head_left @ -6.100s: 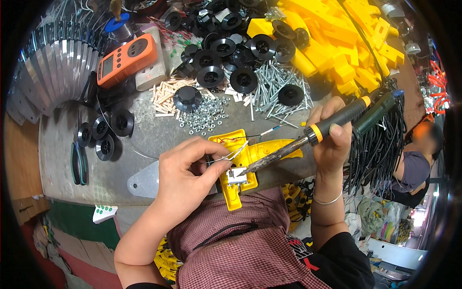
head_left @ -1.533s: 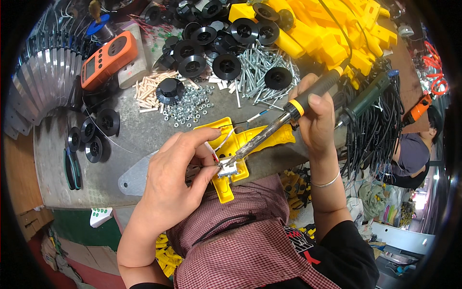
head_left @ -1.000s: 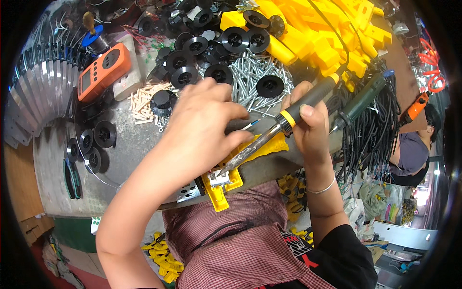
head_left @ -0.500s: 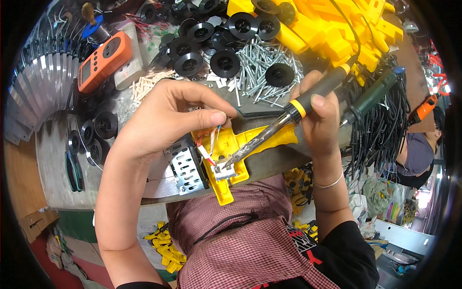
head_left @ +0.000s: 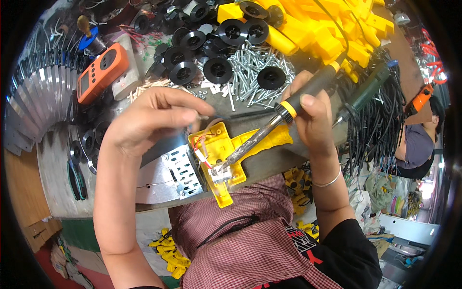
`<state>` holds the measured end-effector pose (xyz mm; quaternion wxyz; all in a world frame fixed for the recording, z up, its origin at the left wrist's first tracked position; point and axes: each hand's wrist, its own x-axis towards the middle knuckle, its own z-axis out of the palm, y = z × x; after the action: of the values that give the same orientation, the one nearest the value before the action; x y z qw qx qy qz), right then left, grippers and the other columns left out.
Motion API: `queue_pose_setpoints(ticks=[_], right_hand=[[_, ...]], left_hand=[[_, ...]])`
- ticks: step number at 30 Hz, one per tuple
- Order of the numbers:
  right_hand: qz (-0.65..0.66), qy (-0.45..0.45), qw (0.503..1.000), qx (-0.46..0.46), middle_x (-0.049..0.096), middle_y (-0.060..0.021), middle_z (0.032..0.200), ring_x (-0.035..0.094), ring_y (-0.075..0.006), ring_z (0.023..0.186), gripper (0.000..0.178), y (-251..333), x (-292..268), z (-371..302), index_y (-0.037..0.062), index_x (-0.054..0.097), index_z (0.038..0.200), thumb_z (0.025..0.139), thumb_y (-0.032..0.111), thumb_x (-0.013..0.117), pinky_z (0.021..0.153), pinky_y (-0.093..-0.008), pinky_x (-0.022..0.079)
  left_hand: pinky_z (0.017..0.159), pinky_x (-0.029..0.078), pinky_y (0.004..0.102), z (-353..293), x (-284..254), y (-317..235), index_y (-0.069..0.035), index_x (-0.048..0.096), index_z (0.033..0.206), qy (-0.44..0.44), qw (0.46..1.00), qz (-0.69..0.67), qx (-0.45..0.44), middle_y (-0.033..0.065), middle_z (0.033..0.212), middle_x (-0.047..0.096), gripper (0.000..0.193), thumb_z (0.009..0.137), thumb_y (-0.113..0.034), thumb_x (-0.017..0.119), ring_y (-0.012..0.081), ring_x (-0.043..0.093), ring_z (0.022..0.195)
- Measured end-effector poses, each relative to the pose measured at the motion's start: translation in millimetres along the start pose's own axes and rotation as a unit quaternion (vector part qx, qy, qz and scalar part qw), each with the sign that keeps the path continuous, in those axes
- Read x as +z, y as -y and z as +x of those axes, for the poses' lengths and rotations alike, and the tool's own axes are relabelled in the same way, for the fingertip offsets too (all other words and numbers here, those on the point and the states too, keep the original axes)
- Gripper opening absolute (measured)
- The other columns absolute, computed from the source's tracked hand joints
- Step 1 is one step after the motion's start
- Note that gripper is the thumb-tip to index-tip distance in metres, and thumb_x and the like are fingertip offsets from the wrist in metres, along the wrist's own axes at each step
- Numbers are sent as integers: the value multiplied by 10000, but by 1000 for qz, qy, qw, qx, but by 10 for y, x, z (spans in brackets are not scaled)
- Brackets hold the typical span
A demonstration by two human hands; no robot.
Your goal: Soldering wires and assembling components into a yellow plastic power tool housing.
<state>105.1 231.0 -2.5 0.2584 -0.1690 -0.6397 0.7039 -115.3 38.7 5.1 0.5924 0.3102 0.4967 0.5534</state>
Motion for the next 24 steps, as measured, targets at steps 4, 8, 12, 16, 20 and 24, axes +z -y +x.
queue_pose_setpoints(ticks=[4,8,12,16,20,24], right_hand=[[-4,21,1000,6,533,-82,765,489,-121,654,373,-8,-22,8,44,473,944,798,364,598,569,-230,400],[31,28,999,-6,574,-56,734,523,-98,615,228,-7,-34,4,31,500,949,828,215,560,559,-238,444],[29,26,999,1,573,-55,742,531,-96,623,223,9,-32,-1,25,506,963,833,199,557,562,-236,448],[11,25,1000,0,568,-53,742,540,-100,624,224,15,-16,19,25,512,965,834,203,552,571,-235,458],[21,21,1000,1,568,-53,742,535,-100,618,228,-1,-41,14,30,516,966,837,214,555,562,-234,449],[23,25,999,5,568,-53,734,530,-100,609,229,-16,-26,17,33,516,965,839,219,556,560,-236,445]], left_hand=[[483,345,184,24,-169,-1,14,703,999,2,999,-5,-49,44,703,632,382,738,-250,794,75,539,576],[597,474,205,-26,-101,-38,17,702,983,36,996,51,-58,63,812,696,362,691,-149,838,108,643,678],[662,514,243,-156,0,-107,16,696,864,-3,993,94,-70,66,786,695,300,656,-126,859,116,649,691],[638,536,242,-312,211,-29,25,687,801,-33,994,72,-73,90,760,693,234,641,-36,847,142,672,670],[610,464,179,-351,537,108,14,705,881,-105,987,124,-4,30,772,696,166,737,-1,785,40,595,666],[632,484,202,-352,684,159,12,697,849,-210,961,177,18,47,778,694,194,698,-23,812,77,642,703]])
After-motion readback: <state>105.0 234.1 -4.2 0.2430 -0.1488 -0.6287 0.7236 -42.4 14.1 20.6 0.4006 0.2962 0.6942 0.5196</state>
